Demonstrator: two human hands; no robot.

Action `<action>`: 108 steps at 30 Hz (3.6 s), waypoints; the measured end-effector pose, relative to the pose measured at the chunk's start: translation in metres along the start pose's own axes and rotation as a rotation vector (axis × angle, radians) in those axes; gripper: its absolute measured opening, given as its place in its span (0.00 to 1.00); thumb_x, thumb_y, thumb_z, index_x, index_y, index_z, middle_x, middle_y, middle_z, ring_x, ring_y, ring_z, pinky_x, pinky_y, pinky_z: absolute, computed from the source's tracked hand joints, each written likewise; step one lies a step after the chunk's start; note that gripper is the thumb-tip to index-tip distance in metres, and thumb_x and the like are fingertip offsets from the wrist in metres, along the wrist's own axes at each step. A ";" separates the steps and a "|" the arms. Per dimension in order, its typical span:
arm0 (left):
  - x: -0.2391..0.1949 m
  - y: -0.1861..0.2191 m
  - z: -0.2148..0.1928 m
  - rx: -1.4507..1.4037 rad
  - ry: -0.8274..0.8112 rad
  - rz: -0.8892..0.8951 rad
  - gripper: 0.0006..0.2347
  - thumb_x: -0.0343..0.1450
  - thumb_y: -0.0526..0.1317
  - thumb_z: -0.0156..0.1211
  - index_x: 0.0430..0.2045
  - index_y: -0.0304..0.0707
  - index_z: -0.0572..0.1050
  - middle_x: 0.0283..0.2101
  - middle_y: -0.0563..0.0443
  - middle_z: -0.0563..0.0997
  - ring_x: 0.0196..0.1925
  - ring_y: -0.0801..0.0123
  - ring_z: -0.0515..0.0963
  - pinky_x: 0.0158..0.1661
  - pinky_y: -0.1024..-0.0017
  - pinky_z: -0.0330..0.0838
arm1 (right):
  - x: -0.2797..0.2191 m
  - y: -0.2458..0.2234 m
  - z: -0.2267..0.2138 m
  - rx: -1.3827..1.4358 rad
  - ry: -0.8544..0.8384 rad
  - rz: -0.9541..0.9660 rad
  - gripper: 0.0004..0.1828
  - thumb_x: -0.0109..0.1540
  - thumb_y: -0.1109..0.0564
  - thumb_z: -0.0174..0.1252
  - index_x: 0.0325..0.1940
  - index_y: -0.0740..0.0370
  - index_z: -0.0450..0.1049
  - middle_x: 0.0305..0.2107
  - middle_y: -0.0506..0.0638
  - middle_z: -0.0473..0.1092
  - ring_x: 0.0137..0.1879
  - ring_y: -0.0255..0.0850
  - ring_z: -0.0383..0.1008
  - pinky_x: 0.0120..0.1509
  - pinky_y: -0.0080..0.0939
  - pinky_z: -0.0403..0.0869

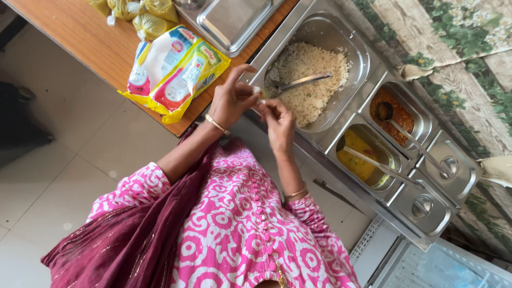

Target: The person repeatedly scoops a yellow curry from a stainless steel food warmer into small plastic bags using a ladle, then ties each bag and places it on a nearby table. The process is repeated multiple times throughout the clip.

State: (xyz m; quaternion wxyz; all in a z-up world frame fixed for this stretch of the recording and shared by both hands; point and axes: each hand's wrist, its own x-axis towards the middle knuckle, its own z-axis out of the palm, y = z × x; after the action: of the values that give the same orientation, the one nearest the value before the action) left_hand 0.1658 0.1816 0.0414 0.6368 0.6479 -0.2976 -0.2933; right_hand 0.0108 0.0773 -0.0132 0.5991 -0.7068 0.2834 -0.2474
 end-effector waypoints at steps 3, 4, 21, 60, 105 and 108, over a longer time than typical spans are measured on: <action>0.002 0.003 -0.028 0.152 -0.257 0.280 0.23 0.70 0.34 0.68 0.58 0.37 0.64 0.42 0.46 0.83 0.46 0.66 0.86 0.47 0.70 0.80 | 0.013 -0.047 -0.004 0.098 -0.004 0.085 0.04 0.67 0.64 0.61 0.45 0.65 0.78 0.31 0.44 0.76 0.34 0.27 0.72 0.37 0.26 0.72; 0.004 0.005 -0.034 0.200 -0.289 0.387 0.23 0.69 0.35 0.70 0.56 0.37 0.65 0.44 0.44 0.81 0.47 0.63 0.85 0.48 0.68 0.80 | 0.018 -0.061 -0.002 0.148 -0.032 0.106 0.04 0.67 0.64 0.60 0.45 0.66 0.77 0.32 0.45 0.77 0.35 0.28 0.73 0.38 0.26 0.72; -0.007 0.044 -0.101 -0.066 0.008 0.352 0.22 0.72 0.36 0.66 0.60 0.38 0.64 0.44 0.51 0.81 0.46 0.72 0.84 0.48 0.72 0.82 | 0.068 -0.156 0.066 -0.138 -0.440 -0.330 0.10 0.65 0.64 0.61 0.50 0.68 0.73 0.50 0.49 0.70 0.56 0.36 0.70 0.51 0.32 0.70; 0.019 -0.204 -0.203 1.191 0.465 0.231 0.04 0.63 0.43 0.60 0.23 0.50 0.80 0.60 0.47 0.79 0.67 0.50 0.65 0.61 0.42 0.61 | 0.109 -0.015 0.099 0.106 -0.465 0.209 0.07 0.66 0.65 0.59 0.49 0.70 0.75 0.37 0.53 0.77 0.41 0.38 0.78 0.48 0.36 0.79; -0.293 0.029 0.092 0.146 0.249 -0.203 0.12 0.67 0.44 0.75 0.33 0.31 0.85 0.31 0.47 0.88 0.32 0.78 0.82 0.36 0.75 0.75 | -0.178 -0.109 -0.120 -0.399 -0.249 -0.306 0.23 0.62 0.63 0.70 0.58 0.65 0.69 0.57 0.52 0.69 0.64 0.38 0.69 0.67 0.41 0.68; -0.297 0.037 0.119 0.266 0.196 0.063 0.12 0.65 0.43 0.76 0.30 0.33 0.80 0.27 0.49 0.83 0.28 0.79 0.77 0.32 0.75 0.71 | -0.220 -0.107 -0.126 0.043 -0.454 -0.084 0.24 0.62 0.63 0.67 0.60 0.62 0.67 0.53 0.49 0.69 0.60 0.35 0.69 0.69 0.39 0.70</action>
State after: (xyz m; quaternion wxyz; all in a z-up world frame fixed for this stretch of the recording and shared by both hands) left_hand -0.1182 0.3300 0.0766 0.5802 0.7425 -0.2903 -0.1666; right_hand -0.2228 0.1550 0.1106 0.6517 -0.7425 0.1063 -0.1128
